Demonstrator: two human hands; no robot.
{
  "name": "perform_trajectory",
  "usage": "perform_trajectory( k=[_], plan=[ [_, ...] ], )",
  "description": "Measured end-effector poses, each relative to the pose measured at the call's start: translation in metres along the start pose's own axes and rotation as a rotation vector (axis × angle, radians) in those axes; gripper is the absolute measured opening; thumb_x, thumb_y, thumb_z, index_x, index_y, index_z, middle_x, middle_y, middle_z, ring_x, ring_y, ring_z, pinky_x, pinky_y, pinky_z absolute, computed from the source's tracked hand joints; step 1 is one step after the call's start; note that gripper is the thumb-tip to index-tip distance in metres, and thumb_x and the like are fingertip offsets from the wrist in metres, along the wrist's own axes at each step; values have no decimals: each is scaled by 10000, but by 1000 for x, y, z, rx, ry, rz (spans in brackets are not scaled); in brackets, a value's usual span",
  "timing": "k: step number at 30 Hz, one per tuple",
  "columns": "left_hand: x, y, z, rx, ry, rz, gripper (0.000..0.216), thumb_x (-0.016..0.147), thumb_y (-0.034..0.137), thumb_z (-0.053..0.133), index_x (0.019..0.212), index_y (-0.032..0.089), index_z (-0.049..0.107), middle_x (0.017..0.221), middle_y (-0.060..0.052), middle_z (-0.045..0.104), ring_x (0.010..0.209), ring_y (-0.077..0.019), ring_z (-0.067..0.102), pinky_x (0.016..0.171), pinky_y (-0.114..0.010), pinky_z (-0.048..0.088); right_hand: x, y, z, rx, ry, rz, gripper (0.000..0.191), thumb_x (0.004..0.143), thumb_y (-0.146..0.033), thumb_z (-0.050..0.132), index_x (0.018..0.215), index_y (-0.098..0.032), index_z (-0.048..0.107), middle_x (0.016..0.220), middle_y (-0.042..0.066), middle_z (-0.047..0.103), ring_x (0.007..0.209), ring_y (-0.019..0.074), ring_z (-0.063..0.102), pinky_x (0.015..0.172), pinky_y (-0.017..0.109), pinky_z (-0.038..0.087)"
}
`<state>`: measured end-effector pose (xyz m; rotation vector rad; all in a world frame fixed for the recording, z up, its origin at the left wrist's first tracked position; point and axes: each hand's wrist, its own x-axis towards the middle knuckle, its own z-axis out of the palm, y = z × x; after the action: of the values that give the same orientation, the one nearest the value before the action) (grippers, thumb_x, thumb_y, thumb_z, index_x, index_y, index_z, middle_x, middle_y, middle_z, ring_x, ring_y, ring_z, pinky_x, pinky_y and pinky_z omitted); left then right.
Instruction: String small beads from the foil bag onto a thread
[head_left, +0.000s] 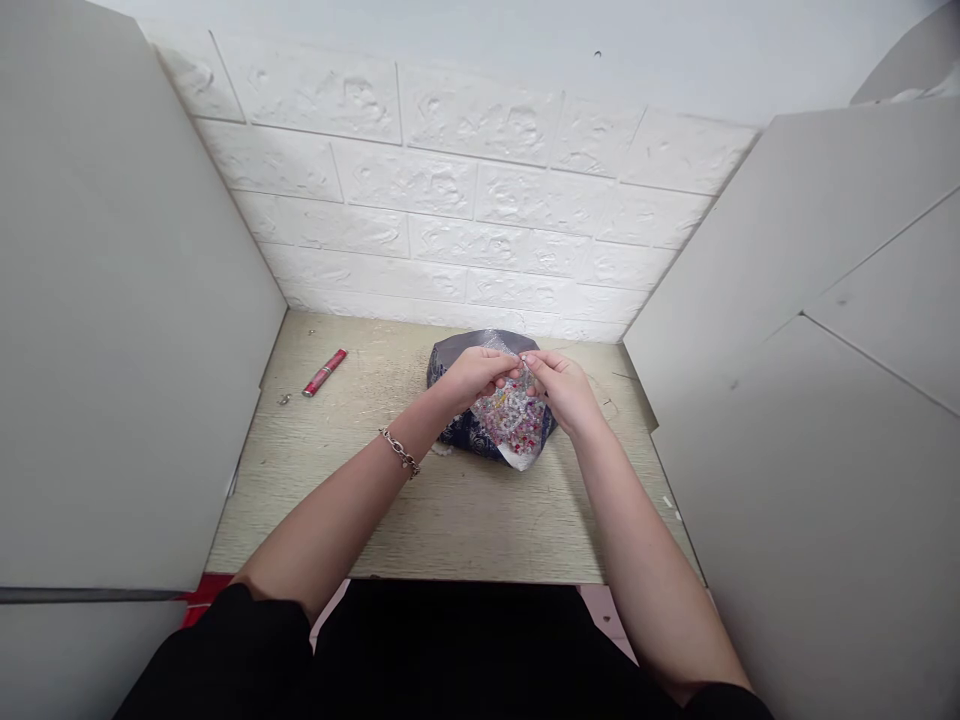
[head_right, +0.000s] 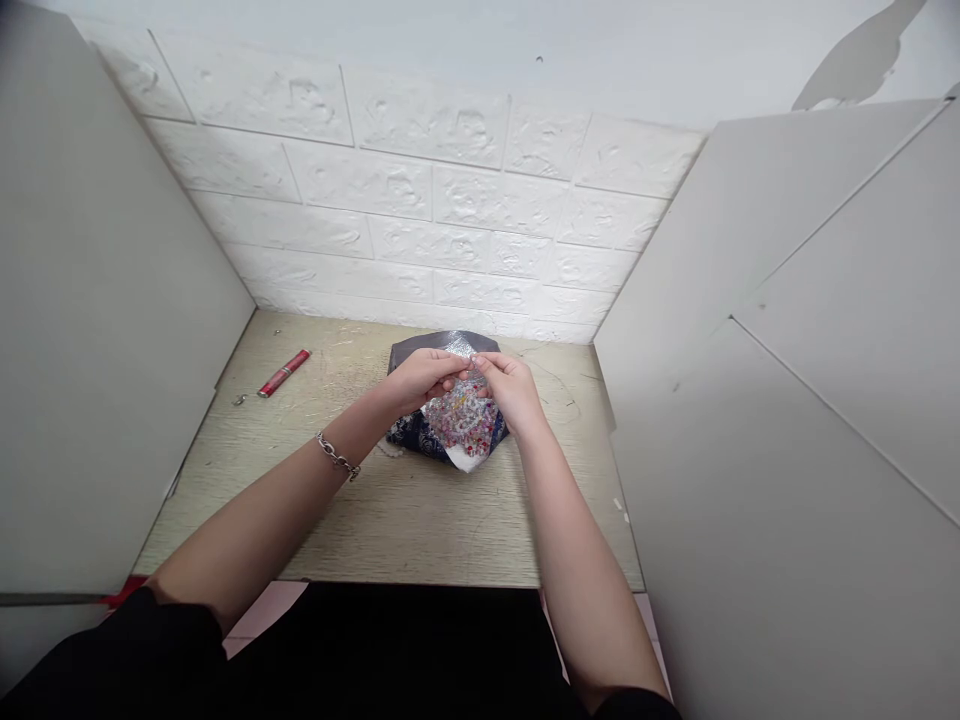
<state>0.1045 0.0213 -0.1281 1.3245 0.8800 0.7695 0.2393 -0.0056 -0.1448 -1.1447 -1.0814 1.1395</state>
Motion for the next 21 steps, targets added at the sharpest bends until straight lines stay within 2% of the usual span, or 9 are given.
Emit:
perform_trajectory(
  k=[6, 13, 17, 21],
  plan=[
    [1, -2, -1, -16, -2, -5, 201, 714, 262, 559, 577, 115, 551, 435, 50, 386, 354, -3, 257, 370, -194, 116, 1, 1, 0, -39, -4, -21, 260, 617, -368, 616, 779, -164, 630, 671, -6, 594, 473, 57, 426, 456, 207, 392],
    [2, -4, -1, -123, -9, 5, 154, 707, 204, 567, 607, 89, 595, 520, 8, 506, 384, 4, 324, 355, -166, 131, 1, 0, -1, -281, 40, -130, 289, 649, -363, 574, 831, -150, 645, 635, 8, 606, 439, 83, 454, 453, 237, 379],
    [4, -7, -3, -131, -16, 5, 161, 706, 211, 568, 609, 87, 602, 512, 9, 513, 373, 6, 324, 348, -161, 134, 0, 1, 0, -391, 44, -226, 274, 683, -346, 538, 840, -155, 656, 689, 25, 628, 512, 104, 488, 503, 242, 398],
    [4, -6, -3, -116, -12, 4, 154, 694, 222, 583, 615, 91, 602, 512, 16, 503, 377, 5, 323, 353, -160, 140, -3, 0, -1, -609, 120, -336, 261, 708, -342, 516, 841, -177, 668, 549, -7, 571, 482, 105, 443, 499, 236, 364]
  ],
)
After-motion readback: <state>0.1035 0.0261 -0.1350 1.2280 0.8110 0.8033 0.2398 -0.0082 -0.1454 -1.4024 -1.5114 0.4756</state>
